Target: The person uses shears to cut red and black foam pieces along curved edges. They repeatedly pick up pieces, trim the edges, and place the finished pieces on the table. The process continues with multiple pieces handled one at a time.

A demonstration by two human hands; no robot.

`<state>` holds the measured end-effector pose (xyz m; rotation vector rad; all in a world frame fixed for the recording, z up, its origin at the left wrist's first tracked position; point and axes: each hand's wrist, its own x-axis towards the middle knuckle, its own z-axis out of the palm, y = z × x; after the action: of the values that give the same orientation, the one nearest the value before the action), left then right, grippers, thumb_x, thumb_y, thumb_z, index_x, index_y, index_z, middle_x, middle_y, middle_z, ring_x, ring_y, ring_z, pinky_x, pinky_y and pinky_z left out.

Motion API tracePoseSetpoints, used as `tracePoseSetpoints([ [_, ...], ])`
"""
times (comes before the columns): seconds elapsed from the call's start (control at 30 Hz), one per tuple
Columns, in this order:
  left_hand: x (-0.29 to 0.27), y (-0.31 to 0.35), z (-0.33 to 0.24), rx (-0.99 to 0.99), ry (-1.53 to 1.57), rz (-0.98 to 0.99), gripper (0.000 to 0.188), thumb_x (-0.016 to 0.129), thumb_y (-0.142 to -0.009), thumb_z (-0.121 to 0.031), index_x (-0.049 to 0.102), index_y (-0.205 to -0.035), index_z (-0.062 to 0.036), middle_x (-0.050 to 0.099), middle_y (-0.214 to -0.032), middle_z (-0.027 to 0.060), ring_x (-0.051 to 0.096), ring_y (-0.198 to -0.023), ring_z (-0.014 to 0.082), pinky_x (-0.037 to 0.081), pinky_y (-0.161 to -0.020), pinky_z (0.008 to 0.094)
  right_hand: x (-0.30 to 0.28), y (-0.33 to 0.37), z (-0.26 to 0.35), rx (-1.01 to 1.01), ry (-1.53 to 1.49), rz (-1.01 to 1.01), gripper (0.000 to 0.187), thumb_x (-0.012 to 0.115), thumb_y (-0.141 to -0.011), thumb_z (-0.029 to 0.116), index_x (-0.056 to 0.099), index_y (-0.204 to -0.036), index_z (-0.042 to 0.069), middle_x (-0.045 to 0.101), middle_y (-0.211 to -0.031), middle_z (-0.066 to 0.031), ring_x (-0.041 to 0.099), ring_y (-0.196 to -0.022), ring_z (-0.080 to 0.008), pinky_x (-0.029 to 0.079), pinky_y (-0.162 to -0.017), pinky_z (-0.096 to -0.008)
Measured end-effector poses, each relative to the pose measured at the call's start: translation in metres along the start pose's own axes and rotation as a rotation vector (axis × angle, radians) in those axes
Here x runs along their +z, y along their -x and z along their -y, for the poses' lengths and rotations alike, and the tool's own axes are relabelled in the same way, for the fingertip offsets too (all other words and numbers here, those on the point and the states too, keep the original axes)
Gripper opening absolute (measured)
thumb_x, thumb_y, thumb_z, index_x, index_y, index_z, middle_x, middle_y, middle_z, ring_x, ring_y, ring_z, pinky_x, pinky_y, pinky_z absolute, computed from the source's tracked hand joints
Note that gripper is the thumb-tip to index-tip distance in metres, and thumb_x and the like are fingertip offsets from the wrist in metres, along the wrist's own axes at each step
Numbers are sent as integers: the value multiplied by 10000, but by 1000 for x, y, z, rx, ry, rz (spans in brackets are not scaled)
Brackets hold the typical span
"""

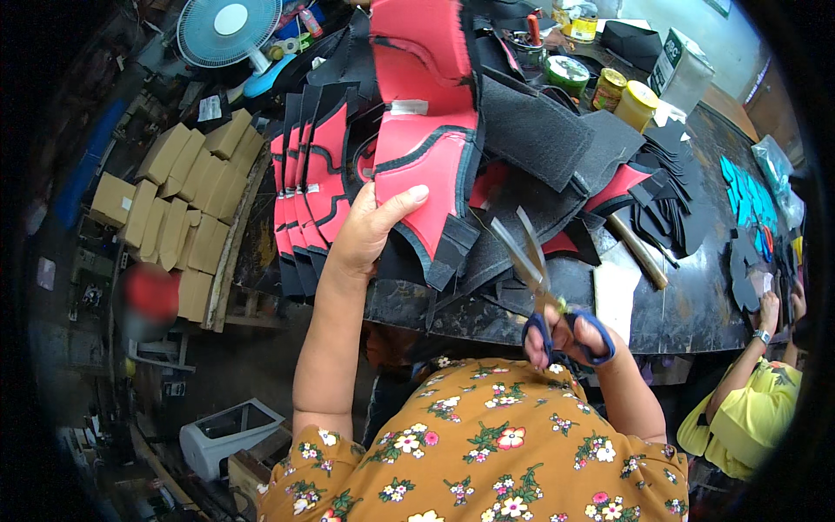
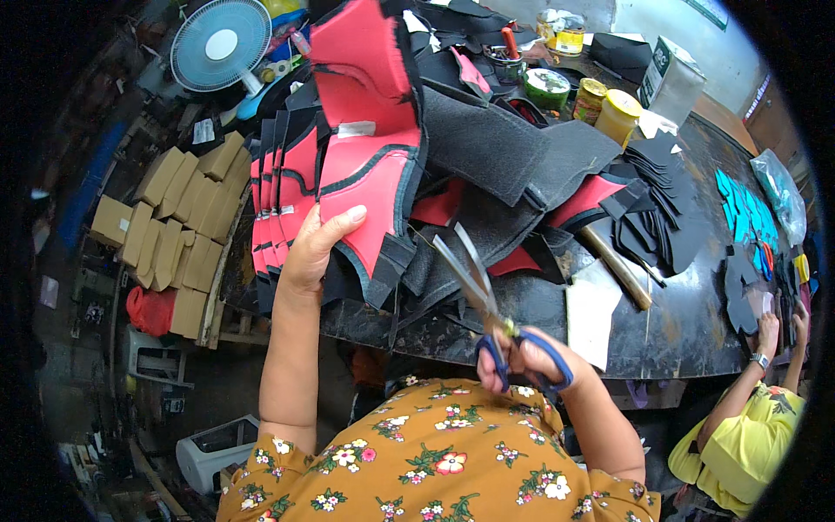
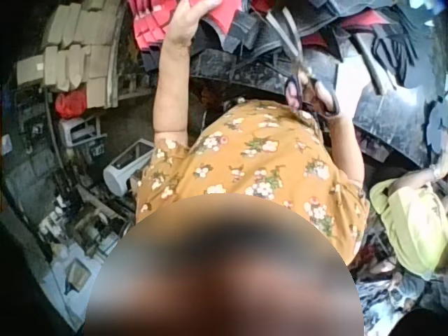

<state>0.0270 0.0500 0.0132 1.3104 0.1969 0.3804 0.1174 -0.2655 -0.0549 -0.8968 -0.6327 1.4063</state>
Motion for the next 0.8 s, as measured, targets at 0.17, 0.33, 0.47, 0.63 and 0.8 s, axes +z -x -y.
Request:
tracePoseSetpoints([
  [0.17, 2, 1, -9, -22, -58, 91, 375, 709, -876, -98, 616, -1224, 8, 681, -1130, 56, 634, -1021, 127, 479, -948, 291, 8, -16, -20, 19, -82, 41, 659, 616, -841, 675, 577, -996, 36, 617, -896, -58, 604, -800, -129, 476, -734, -259],
  [0.33, 1, 8, -18, -47, -71, 77, 444, 714, -851, -90, 583, -1262, 13, 671, -1152, 61, 624, -1045, 133, 464, -969, 295, 9, -29, -1, 0, 139, -230, 345, 724, -881, 364, 595, -872, 43, 605, -710, -37, 590, -643, -119, 489, -599, -268],
  [0.47, -14, 11, -28, -50, -158, 64, 451, 722, -840, -85, 582, -1257, 16, 680, -1124, 58, 627, -1022, 118, 472, -959, 291, 6, -21, 17, -7, 199, -174, 340, 744, -865, 346, 588, -889, 45, 607, -775, -28, 599, -706, -109, 504, -650, -259],
  [0.63, -26, 14, -37, -79, -142, 184, 464, 714, -833, -94, 574, -1259, 24, 675, -1117, 49, 617, -1007, 102, 476, -944, 283, -8, -13, 40, 108, 455, 52, 385, 770, -863, 372, 593, -900, 31, 558, -817, 33, 509, -766, -58, 429, -663, -234],
  [0.8, -26, 21, -39, -112, -141, 221, 455, 704, -838, -97, 579, -1256, 32, 674, -1110, 45, 612, -1000, 95, 479, -931, 274, -9, -22, 57, 139, 627, 85, 371, 780, -851, 359, 616, -852, 27, 566, -742, 37, 509, -727, -51, 420, -629, -242],
])
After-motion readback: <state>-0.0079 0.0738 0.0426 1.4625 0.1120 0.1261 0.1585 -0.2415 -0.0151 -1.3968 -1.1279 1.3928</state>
